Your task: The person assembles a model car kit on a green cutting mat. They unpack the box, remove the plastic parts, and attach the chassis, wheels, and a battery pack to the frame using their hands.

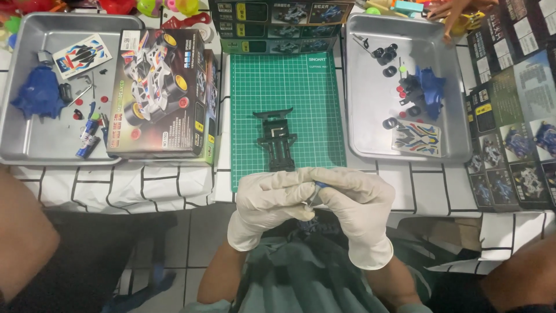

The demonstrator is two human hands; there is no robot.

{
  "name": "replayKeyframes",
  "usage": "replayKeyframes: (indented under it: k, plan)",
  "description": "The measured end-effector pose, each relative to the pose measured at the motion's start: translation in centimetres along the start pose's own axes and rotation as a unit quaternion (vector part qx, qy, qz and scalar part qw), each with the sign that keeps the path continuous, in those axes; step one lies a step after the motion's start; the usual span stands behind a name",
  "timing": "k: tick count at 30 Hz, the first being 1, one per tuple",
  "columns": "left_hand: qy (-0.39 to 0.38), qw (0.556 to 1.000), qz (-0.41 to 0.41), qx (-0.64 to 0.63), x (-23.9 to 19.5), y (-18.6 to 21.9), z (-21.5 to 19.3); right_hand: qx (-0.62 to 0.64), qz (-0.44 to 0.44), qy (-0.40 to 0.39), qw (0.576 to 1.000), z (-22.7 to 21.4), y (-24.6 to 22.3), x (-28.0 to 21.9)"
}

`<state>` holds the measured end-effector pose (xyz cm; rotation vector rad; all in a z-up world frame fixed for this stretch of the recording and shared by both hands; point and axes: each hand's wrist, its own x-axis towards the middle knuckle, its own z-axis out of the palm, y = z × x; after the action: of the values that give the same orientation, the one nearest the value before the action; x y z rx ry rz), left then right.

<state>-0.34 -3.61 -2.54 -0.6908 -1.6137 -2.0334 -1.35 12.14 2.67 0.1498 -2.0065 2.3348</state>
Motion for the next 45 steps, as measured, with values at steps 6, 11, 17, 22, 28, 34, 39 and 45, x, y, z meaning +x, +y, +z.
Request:
replayKeyframes:
  k: [6, 11, 17, 22, 28, 34, 39, 45]
  plan:
    - [-0.061, 0.997, 0.002, 0.037, -3.0, -3.9, -2.7, 0.028, 0.044, -0.039, 0.998, 0.6, -1.1, 1.0]
    - [-0.065, 0.995, 0.000, 0.080, 1.4, -3.1, -3.6, 0.030, 0.006, -0.063, 0.998, 1.5, 0.3, 4.1]
    - [-0.079, 0.996, -0.032, 0.013, 6.6, -5.1, -5.8, 0.031, -0.007, -0.084, 0.996, 2.3, 3.5, 9.8]
    - [-0.091, 0.995, -0.041, 0.024, 7.6, -7.7, -6.2, 0.037, 0.037, -0.059, 0.997, 1.4, 7.7, 12.4]
    - [-0.114, 0.988, -0.092, -0.048, 8.2, -9.6, -6.2, 0.055, 0.010, -0.066, 0.996, 0.0, 9.2, 13.0]
    - [-0.189, 0.975, -0.115, -0.006, 7.9, -11.8, -8.1, 0.057, 0.035, -0.062, 0.996, -1.2, 11.8, 13.2]
    - [-0.252, 0.963, -0.086, -0.043, 4.8, -15.5, -9.9, 0.026, 0.017, -0.050, 0.998, -2.1, 13.5, 12.3]
    - [-0.277, 0.956, -0.001, -0.096, 5.8, -15.9, -10.0, 0.040, 0.002, -0.084, 0.996, -1.0, 11.2, 12.4]
